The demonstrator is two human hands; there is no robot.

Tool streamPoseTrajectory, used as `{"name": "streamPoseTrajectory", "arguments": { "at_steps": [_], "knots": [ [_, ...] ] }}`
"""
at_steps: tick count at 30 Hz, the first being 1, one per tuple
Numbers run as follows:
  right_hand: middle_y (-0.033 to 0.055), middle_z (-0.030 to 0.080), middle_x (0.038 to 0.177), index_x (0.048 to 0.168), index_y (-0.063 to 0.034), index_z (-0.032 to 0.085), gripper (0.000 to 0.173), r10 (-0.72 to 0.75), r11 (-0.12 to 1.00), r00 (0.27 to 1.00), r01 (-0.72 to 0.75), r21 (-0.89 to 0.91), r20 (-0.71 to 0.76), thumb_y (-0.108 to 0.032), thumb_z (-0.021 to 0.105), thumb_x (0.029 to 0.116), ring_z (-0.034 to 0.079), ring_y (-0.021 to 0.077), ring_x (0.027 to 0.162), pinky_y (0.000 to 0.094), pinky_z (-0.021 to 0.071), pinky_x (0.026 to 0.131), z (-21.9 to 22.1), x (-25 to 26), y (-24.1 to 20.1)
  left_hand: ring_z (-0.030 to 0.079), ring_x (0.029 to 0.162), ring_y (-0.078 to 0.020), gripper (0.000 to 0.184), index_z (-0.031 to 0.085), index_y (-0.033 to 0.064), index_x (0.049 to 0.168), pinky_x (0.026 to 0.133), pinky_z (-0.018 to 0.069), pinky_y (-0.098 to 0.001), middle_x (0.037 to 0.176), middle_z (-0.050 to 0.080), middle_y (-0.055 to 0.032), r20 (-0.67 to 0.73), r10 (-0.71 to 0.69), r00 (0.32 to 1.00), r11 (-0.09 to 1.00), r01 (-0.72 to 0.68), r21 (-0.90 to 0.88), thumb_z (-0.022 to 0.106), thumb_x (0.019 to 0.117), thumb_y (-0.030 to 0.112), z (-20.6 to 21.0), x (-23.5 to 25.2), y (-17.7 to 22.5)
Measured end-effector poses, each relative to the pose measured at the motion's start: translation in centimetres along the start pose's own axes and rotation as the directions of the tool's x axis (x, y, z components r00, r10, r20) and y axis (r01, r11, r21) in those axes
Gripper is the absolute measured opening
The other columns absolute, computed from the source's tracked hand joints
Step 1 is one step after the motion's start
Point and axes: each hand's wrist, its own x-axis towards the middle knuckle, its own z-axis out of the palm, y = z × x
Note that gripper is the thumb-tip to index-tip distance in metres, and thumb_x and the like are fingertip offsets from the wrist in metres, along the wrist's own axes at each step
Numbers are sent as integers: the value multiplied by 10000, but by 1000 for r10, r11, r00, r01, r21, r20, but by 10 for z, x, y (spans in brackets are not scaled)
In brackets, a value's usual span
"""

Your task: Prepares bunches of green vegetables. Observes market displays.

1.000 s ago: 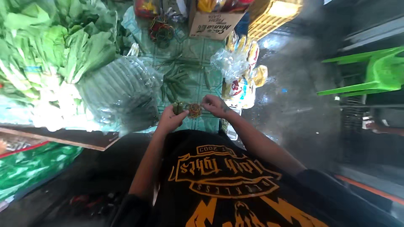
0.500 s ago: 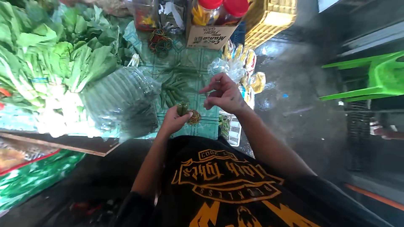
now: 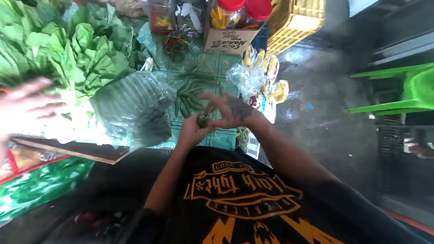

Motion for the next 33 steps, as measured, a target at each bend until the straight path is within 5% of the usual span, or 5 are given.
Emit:
{"name": "streamPoseTrajectory", "arguments": {
  "at_steps": [4,11,16,28,33],
  "knots": [
    [59,736,1103,1496,-114,386,979,-113,956,992,122,265,-52,-263,915,686,734,197,979,443,622,877,11,-7,6,695,788,-193,336,682,81,1095,739,592,-475,860,707,-61,57,-23,998,1000,22,21,786,861,298,12,-4,-1],
    [84,683,1205,1514,-105,345,1074,-119,976,976,149,161,-183,-374,897,633,712,216,1037,465,615,883,20,-8,1,697,844,-326,351,658,83,1100,719,567,-574,889,697,-122,90,-112,990,914,67,401,786,821,252,2,2,17],
    [27,725,1146,1544,-224,360,1025,34,999,998,-36,-39,-57,-408,890,686,700,279,1068,751,427,992,12,-7,-2,696,787,-214,276,673,90,1078,710,586,-487,855,702,-70,59,-38,998,990,29,136,769,837,183,-6,3,12],
    [52,699,1123,1491,-164,391,1036,-70,994,991,80,80,-112,-483,892,641,712,237,975,547,594,843,13,-2,-11,700,848,-325,348,666,72,1092,714,567,-562,891,696,-127,63,-31,998,899,0,439,764,841,293,-8,-6,23],
    [34,734,1041,1475,-185,432,955,-12,1000,999,12,3,-30,-437,899,681,717,265,958,668,511,917,7,-3,-6,692,767,-204,283,673,89,1069,701,587,-478,837,699,-56,49,24,998,988,-31,150,779,834,206,-12,-5,12]
  ]
}}
